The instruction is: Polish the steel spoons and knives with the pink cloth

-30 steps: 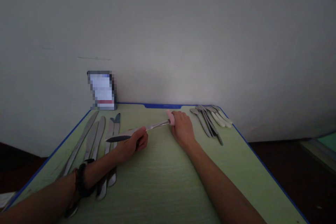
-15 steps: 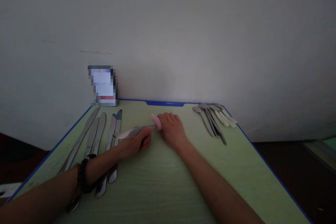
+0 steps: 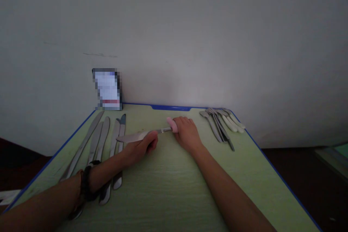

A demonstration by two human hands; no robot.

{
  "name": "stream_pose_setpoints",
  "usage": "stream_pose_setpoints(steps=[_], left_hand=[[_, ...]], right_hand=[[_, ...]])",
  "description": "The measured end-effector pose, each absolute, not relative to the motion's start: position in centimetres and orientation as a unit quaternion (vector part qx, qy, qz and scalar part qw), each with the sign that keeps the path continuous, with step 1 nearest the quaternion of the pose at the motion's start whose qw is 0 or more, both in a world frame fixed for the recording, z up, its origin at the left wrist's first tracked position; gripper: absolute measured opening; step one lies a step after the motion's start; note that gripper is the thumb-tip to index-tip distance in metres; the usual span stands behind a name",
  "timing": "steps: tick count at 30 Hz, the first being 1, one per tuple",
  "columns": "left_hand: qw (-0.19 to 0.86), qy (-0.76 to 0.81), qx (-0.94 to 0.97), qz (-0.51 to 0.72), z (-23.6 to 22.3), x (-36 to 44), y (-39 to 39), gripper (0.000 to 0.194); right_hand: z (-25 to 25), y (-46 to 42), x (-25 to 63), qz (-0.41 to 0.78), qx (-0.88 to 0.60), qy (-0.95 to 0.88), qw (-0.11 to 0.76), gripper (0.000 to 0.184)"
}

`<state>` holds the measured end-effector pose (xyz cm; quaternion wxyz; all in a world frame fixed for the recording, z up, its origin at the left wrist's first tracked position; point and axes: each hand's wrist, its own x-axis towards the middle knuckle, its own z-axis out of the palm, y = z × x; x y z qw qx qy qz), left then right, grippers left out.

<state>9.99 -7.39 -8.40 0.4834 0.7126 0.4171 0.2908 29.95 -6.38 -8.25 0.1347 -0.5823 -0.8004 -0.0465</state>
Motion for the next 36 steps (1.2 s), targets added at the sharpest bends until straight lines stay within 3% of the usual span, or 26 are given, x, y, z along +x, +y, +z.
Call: stream_pose_setpoints(steps=[7,18,29,36], left_hand=[[0.458,0.475,0.585,0.471,-7.4,10.4,-6.5,0.030],[0.439,0.446,0.725,0.287,-7.9,10.6,-7.6,0.045],[0.388,0.470,0.714,0.344,-8.0,10.1,-7.4,0.039],[0.435,0.459,0.684,0.363,-8.2,10.0,-7.4,0.038]], right_hand=[[-8.2,-5.8,31.1,-0.068,-0.651,-0.743,0.137,0.019],[-8.7,-7.3,27.1,-0.126,-0.556,-0.807,0.155,0.014],[-8.5,-6.6,28.7,-0.150,-0.593,-0.771,0.176,0.024],[-8.7,-6.8,27.9,-0.138,-0.574,-0.789,0.170,0.021]])
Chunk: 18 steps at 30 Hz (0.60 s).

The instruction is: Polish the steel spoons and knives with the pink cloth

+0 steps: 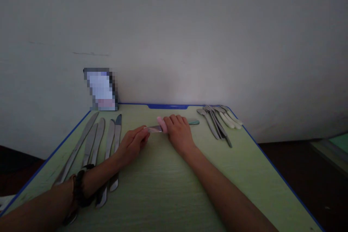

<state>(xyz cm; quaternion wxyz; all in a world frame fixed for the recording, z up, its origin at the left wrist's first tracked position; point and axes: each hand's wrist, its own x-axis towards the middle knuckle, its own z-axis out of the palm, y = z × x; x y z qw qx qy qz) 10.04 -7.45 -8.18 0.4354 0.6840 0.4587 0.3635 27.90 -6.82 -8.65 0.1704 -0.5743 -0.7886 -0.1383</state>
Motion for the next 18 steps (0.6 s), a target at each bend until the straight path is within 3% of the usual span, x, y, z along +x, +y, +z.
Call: stream_pose_setpoints(steps=[5,18], left_hand=[[0.363,0.468,0.744,0.311,-7.8,10.1,-7.6,0.040],[0.321,0.388,0.826,0.255,-8.2,9.6,-7.9,0.037]], right_hand=[[-8.2,-7.5,27.2,-0.115,-0.555,-0.807,0.165,0.022],[-8.4,-8.3,25.8,-0.112,-0.433,-0.873,0.194,0.020]])
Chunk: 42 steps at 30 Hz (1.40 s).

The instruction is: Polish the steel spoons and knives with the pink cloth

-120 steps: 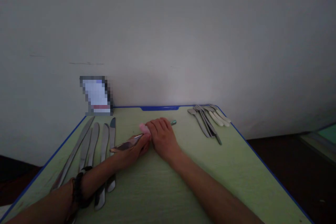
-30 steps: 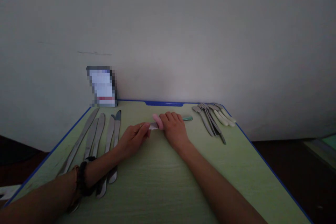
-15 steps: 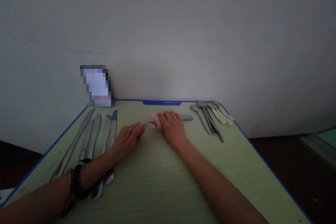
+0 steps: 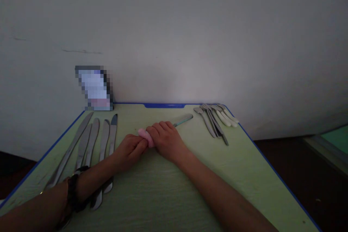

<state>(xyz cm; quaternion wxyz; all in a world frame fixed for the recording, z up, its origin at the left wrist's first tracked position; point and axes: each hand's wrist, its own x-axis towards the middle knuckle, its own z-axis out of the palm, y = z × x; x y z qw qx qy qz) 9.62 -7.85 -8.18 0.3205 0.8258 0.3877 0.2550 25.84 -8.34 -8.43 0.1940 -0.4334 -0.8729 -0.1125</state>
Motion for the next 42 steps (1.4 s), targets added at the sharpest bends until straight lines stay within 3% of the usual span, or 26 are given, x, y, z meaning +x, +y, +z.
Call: stream_pose_setpoints(steps=[12,19,26,31,42], left_hand=[[0.296,0.412,0.820,0.267,-7.7,9.5,-8.4,0.038],[0.301,0.419,0.796,0.315,-7.9,9.8,-8.6,0.031],[0.354,0.417,0.779,0.308,-7.5,10.3,-8.3,0.029],[0.398,0.459,0.718,0.339,-8.2,9.9,-8.2,0.039],[0.464,0.445,0.651,0.404,-8.2,9.6,-8.5,0.038]], right_hand=[[-8.3,-5.7,30.1,-0.048,-0.531,-0.831,0.160,0.018],[-7.9,-7.0,28.0,-0.076,-0.511,-0.839,0.168,0.018],[-8.5,-7.0,26.5,-0.094,-0.458,-0.867,0.173,0.016],[-8.2,-6.1,28.0,-0.065,-0.505,-0.847,0.152,0.017],[-8.7,-4.8,32.1,-0.037,-0.588,-0.786,0.188,0.024]])
